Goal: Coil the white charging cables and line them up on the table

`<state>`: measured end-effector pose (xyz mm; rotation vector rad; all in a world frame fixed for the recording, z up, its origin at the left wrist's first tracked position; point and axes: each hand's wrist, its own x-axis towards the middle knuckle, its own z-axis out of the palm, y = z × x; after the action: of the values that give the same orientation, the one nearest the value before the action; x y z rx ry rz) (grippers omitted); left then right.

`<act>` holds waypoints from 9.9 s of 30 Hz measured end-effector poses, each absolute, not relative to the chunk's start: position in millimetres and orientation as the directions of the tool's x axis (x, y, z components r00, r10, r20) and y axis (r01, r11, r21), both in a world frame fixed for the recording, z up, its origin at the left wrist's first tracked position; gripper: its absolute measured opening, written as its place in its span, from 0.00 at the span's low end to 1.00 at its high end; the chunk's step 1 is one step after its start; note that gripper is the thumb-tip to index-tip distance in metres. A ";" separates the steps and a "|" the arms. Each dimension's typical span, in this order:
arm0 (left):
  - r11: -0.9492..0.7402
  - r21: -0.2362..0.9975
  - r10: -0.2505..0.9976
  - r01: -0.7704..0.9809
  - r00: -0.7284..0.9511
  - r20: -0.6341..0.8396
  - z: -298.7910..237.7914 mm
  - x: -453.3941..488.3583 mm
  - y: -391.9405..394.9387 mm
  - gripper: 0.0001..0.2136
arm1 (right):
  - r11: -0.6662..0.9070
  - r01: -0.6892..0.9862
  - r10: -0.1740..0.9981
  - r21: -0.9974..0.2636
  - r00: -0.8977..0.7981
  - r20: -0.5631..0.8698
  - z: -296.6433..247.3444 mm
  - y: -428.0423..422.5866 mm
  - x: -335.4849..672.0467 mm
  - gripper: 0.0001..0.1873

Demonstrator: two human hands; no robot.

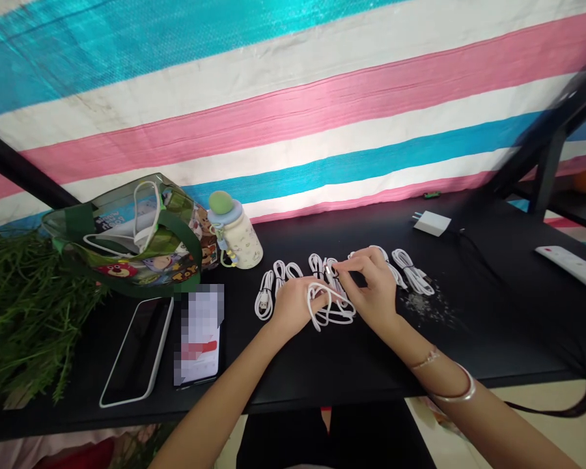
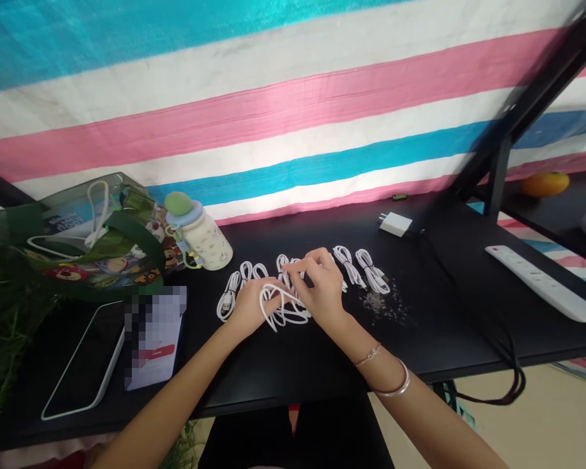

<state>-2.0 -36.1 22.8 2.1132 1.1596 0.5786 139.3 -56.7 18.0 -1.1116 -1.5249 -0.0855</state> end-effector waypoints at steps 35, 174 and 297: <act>-0.876 0.267 0.479 0.402 0.655 0.584 2.4 -4.2 -37.6 0.15 | 0.293 0.833 0.845 -0.470 0.004 0.535 -22.5 -30.6 176.7 0.10; -0.542 0.808 0.777 0.231 0.503 0.378 24.5 -19.0 -22.8 0.09 | 0.051 -0.441 0.997 -0.896 0.075 0.020 23.7 -39.6 170.1 0.22; -0.316 0.875 0.912 0.366 0.371 0.174 28.2 -21.9 -16.8 0.13 | 0.317 0.450 0.902 -0.835 0.130 0.413 14.7 -45.2 166.9 0.08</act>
<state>-21.9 -16.8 28.2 1.8602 1.1115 0.8933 166.9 -45.2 14.7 -1.3005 -1.4936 0.5200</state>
